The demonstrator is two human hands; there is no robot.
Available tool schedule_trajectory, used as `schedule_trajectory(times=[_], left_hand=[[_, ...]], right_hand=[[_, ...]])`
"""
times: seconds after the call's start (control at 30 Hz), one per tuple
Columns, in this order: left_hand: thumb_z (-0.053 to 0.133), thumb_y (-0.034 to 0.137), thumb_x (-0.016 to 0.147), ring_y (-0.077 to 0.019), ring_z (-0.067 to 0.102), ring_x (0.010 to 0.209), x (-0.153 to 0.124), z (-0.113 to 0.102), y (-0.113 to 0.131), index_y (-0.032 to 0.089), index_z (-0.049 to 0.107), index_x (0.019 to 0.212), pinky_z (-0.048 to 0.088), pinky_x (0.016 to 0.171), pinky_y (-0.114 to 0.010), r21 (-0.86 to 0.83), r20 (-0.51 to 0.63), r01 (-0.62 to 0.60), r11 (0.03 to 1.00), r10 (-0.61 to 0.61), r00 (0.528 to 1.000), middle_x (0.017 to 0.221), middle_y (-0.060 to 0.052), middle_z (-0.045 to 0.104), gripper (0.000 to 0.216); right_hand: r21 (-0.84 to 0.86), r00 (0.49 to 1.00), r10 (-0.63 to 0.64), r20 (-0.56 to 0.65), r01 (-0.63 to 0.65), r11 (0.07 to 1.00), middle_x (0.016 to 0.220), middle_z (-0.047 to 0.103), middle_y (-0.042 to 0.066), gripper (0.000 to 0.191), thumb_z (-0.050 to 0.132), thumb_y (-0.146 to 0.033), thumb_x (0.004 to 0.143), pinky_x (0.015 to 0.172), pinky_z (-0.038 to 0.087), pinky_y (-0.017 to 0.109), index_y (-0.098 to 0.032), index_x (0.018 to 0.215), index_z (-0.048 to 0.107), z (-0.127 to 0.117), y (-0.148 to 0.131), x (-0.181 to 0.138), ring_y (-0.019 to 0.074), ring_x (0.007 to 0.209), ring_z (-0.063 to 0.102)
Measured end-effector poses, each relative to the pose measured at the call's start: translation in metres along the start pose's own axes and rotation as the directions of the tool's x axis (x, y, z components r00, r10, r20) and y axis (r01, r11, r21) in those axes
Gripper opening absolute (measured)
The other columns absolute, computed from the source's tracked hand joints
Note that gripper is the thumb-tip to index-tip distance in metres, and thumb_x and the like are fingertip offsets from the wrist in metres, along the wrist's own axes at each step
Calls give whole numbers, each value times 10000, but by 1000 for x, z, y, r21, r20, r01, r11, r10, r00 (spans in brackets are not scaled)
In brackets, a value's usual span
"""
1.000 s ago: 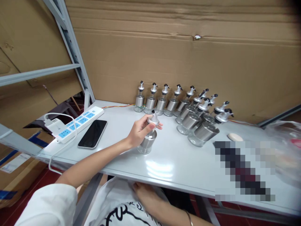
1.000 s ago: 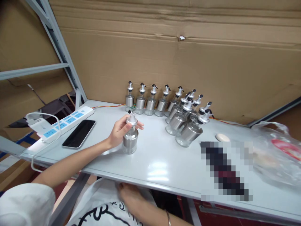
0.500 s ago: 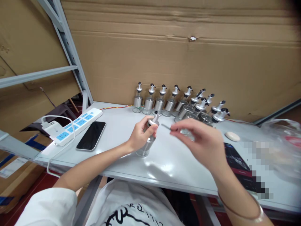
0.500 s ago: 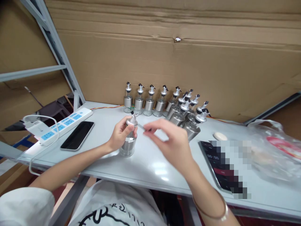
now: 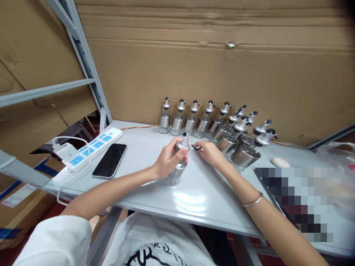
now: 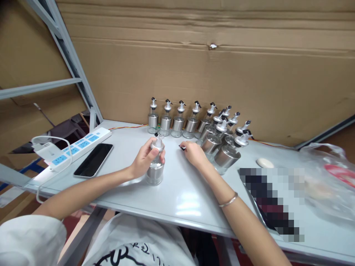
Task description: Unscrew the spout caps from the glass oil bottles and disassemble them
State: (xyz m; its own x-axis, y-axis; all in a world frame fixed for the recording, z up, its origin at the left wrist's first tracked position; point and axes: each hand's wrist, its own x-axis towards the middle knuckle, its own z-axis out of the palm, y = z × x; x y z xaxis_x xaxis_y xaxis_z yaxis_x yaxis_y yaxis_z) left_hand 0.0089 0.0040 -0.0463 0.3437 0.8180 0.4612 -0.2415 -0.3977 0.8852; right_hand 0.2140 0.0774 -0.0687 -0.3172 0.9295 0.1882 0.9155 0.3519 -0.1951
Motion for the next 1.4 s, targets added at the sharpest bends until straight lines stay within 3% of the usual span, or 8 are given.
schedule_trajectory(times=[0.17, 0.27, 0.43, 0.57, 0.7, 1.07, 1.3, 1.4], left_hand=[[494, 556, 863, -90, 523, 599, -2, 0, -1, 175, 434, 929, 436, 621, -240, -7, -7, -15, 1000, 15, 1000, 663, 32, 525, 391], [497, 591, 844, -90, 516, 601, -2, 1, -1, 176, 434, 920, 428, 616, -234, 9, -19, -9, 1000, 10, 1000, 658, 31, 520, 426], [502, 608, 831, -89, 514, 585, -1, 1, -2, 176, 432, 936, 430, 609, -234, -3, -18, 0, 1000, 0, 1000, 646, 37, 514, 451], [494, 604, 838, -89, 515, 593, -2, 0, -2, 176, 431, 933, 433, 623, -235, 14, -20, -8, 1000, 8, 1000, 643, 37, 517, 443], [486, 603, 844, -94, 524, 605, -5, -1, -1, 179, 427, 951, 436, 618, -234, 28, -20, -20, 999, 20, 1000, 656, 30, 529, 441], [484, 631, 828, -94, 527, 594, -5, 3, -4, 183, 431, 957, 436, 626, -239, 31, -32, -23, 999, 24, 999, 650, 35, 521, 470], [536, 590, 823, -109, 539, 649, -10, 0, 1, 167, 462, 955, 443, 641, -246, -86, 6, -1, 996, 1, 1000, 696, 1, 557, 450], [549, 571, 822, -116, 543, 660, -10, -2, 0, 163, 488, 954, 441, 633, -246, -110, 9, 8, 994, -7, 1000, 719, -12, 574, 433]], right_hand=[[-197, 955, 118, -271, -175, 965, 813, 667, 119, 216, 444, -111, 830, 501, 301, 275, -161, 813, 653, -44, -63, -47, 200, 641, 596], [-178, 912, -232, -339, 180, 967, 584, 579, 71, 185, 478, -115, 809, 437, 251, 279, -186, 703, 612, -66, -125, -87, 151, 457, 467], [40, 448, -828, -337, 886, 462, 807, 670, -34, 261, 435, -111, 856, 557, 435, 240, -235, 699, 603, -47, -241, -102, 117, 724, 576], [223, 615, -767, -180, 786, 577, 916, 713, -8, 272, 486, -436, 871, 674, 521, 297, -257, 842, 689, 6, -322, -78, 183, 847, 644], [432, 560, -825, -82, 766, 477, 632, 690, -40, 286, 569, -469, 776, 665, 521, 344, -295, 564, 650, 35, -360, -62, 194, 610, 639], [88, 682, -725, -97, 732, 676, 937, 701, 67, 199, 513, -238, 815, 884, 417, 559, -176, 828, 702, 18, -329, -54, 226, 826, 606], [-319, -1, -839, -544, 925, 205, 1084, 661, -125, 321, 382, -250, 934, 929, 471, 254, -358, 947, 684, -34, -242, -90, 88, 1079, 564], [-348, -46, -614, -788, 856, 382, 1023, 659, -97, 197, 467, -326, 891, 941, 488, 282, -350, 819, 649, -40, -185, -80, 120, 1102, 558]])
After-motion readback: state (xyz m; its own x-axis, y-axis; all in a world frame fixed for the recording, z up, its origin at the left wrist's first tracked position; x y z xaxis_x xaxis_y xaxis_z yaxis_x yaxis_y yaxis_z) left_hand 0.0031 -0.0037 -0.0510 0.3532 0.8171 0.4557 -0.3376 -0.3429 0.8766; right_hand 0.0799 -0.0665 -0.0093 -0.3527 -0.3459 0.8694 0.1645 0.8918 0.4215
